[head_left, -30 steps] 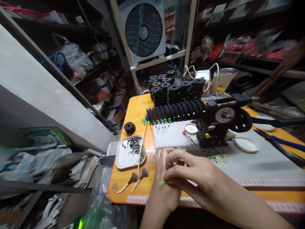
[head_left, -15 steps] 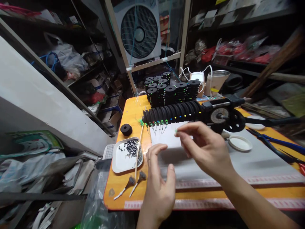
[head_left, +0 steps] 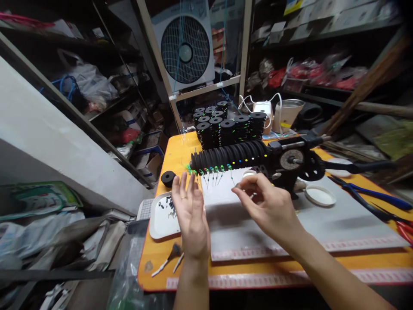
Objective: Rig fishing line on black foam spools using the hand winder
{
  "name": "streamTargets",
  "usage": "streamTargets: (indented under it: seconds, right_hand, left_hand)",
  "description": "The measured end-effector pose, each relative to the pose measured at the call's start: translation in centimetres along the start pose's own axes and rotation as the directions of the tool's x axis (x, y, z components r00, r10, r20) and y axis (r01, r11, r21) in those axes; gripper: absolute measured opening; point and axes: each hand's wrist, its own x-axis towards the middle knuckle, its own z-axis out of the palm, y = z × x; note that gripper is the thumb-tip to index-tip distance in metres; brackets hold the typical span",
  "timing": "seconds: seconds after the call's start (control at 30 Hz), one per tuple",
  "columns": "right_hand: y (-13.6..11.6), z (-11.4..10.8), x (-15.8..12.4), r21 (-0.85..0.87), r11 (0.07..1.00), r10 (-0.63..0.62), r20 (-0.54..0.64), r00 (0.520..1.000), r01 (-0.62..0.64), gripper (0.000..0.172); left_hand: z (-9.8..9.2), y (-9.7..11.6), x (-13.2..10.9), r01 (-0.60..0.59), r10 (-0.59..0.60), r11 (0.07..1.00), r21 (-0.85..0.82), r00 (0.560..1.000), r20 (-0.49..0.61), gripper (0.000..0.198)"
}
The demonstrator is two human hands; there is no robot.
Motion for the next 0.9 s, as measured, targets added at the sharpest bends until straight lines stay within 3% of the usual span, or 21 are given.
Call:
streamTargets:
  seconds: [0.13,0.23,0.33,0.47,0.57,0.67,0.73,0.8,0.9]
  right_hand:
    - [0.5,-2.4,-0.7,-0.152,0.983,-0.111,-0.067,0.992,0.100,0.013]
    - [0.3,-4.3,0.9,-0.267,0.936,-0.271,-0.124,0.955,0.231,0.024]
    - [-0.1,-5.1,3.3,-0.371,0.838,-0.427,0.010,0.904,0.400,0.047]
    - [0.3,-4.3,5.6,-0.473,0.706,-0.459,0.260,0.849,0.527,0.062]
    - [0.8,-3.2,6.5,-0.537,0.642,-0.456,0.307,0.835,0.548,0.058]
    - [1.2,-2.6,7.1,-0.569,0.610,-0.476,0.293,0.829,0.551,0.054]
    - [1.3,-2.7,7.6,-0.559,0.605,-0.484,0.306,0.819,0.567,0.051]
    - [1.4,-3.2,8.6,-0.518,0.629,-0.456,0.359,0.815,0.580,0.051]
    - [1.3,-4.3,10.7,-0.405,0.722,-0.327,0.515,0.793,0.561,0.056]
  left_hand:
    - [2.5,-0.9,1.5,0.203,-0.190,0.963,-0.177,0.978,0.089,0.042]
    - [3.6,-1.6,1.2,0.319,-0.286,0.941,-0.114,0.928,0.238,0.035]
    - [3.9,-2.2,0.1,0.378,-0.370,0.925,0.033,0.883,0.287,0.039]
    - [2.6,-2.8,-2.2,0.308,-0.318,0.948,0.082,0.927,0.201,0.036]
    - [0.8,-2.8,-4.2,0.262,-0.293,0.949,0.178,0.938,0.184,0.039]
    - [-0.9,-2.2,-5.6,0.103,-0.224,0.898,0.428,0.944,0.244,0.037]
    - [-1.5,-1.8,-5.7,-0.133,-0.100,0.817,0.562,0.926,0.365,0.033]
    - [-1.7,-1.5,-5.3,-0.430,0.061,0.690,0.583,0.836,0.545,0.027]
    - [-1.4,-1.3,-4.0,-0.732,0.198,0.487,0.477,0.624,0.756,0.020]
